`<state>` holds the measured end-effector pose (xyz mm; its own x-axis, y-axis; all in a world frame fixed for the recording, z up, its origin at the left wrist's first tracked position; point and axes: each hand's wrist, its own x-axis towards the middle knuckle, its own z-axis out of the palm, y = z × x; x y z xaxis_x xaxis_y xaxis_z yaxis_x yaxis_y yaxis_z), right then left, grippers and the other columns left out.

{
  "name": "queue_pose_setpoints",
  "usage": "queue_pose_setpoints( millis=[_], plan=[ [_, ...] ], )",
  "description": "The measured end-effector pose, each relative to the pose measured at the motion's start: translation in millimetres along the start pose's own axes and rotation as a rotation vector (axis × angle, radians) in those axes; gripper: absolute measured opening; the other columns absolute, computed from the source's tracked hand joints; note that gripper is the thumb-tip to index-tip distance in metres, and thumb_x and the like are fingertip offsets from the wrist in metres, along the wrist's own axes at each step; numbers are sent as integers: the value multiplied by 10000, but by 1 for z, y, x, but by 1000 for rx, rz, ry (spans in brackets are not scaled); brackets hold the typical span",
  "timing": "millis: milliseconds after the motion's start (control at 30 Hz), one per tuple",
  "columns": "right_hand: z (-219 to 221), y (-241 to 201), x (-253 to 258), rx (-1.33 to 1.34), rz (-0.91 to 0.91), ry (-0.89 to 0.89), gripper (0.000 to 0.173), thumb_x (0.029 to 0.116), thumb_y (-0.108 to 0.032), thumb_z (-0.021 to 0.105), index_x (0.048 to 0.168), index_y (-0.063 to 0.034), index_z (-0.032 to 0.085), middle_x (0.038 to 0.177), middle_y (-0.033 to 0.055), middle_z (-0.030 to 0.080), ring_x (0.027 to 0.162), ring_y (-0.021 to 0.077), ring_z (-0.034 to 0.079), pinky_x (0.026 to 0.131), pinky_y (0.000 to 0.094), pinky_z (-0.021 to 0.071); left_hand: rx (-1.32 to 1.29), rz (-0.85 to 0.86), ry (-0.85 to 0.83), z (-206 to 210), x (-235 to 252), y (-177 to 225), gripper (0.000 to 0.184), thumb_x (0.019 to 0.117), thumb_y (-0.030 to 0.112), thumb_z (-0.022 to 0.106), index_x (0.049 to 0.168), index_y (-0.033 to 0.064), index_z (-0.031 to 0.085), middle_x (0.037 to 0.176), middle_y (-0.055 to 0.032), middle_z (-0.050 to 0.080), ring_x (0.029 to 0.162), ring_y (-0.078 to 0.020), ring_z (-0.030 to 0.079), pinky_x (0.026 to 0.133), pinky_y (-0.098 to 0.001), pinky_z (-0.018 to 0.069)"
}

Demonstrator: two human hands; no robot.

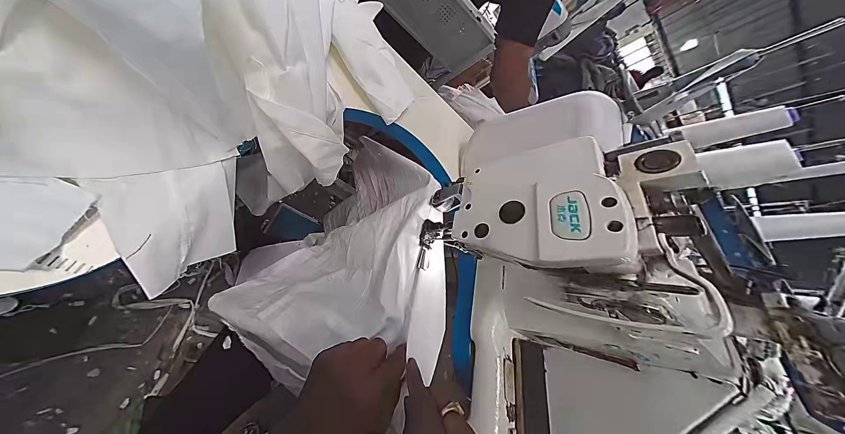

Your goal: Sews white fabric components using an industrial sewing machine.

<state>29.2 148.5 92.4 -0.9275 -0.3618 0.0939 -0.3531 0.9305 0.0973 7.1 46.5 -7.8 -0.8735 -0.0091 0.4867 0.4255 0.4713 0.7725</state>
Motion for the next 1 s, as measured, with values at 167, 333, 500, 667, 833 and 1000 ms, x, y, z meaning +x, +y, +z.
queue_pose_setpoints(
  millis=[167, 333, 500, 667, 833, 1000],
  plan=[
    [12, 2, 19, -5, 70, 76, 269, 884, 0, 617, 1100, 82, 754, 754, 164, 702, 584, 241, 678, 529, 303, 545, 6, -27, 125, 21, 9, -9, 265, 944, 166, 531, 813, 90, 747, 608, -32, 497, 491, -150, 500, 416, -251, 388],
    [35, 18, 46, 61, 81, 246, 304, 873, -71, 579, 1081, 44, 769, 715, 151, 685, 518, 258, 643, 441, 381, 493, -138, -135, 102, 30, 34, -13, 248, 945, 117, 543, 813, 31, 734, 649, -78, 554, 579, -222, 591, 506, -347, 482],
    [58, 65, -12, 587, 286, 40, 156, 883, -65, 634, 962, 49, 706, 661, 26, 620, 567, 87, 573, 559, 282, 496, -214, -226, 42, 3, 17, -28, 266, 962, 240, 605, 868, 38, 750, 683, -45, 610, 611, -135, 594, 567, -273, 494],
    [29, 70, -20, 845, 88, 12, 128, 960, -52, 590, 899, 29, 668, 748, 6, 669, 700, -17, 613, 691, 158, 519, -131, 62, -10, 6, 16, -21, 229, 949, 143, 572, 852, 44, 755, 583, -44, 582, 506, -169, 581, 461, -313, 459],
    [30, 30, 27, 218, -194, 66, 164, 885, -122, 540, 801, -68, 670, 575, 41, 571, 446, 186, 584, 372, 331, 430, -437, -5, -84, 24, 18, -35, 274, 896, 102, 580, 632, 31, 588, 558, -72, 564, 506, -155, 557, 497, -330, 431],
    [37, 42, 32, 138, -101, 154, 250, 925, -209, 533, 806, -51, 686, 558, 44, 573, 458, 209, 600, 393, 368, 444, -391, -67, 2, 25, 25, -29, 256, 925, 95, 552, 764, -10, 721, 617, -94, 652, 546, -177, 627, 538, -358, 492]
  ],
)
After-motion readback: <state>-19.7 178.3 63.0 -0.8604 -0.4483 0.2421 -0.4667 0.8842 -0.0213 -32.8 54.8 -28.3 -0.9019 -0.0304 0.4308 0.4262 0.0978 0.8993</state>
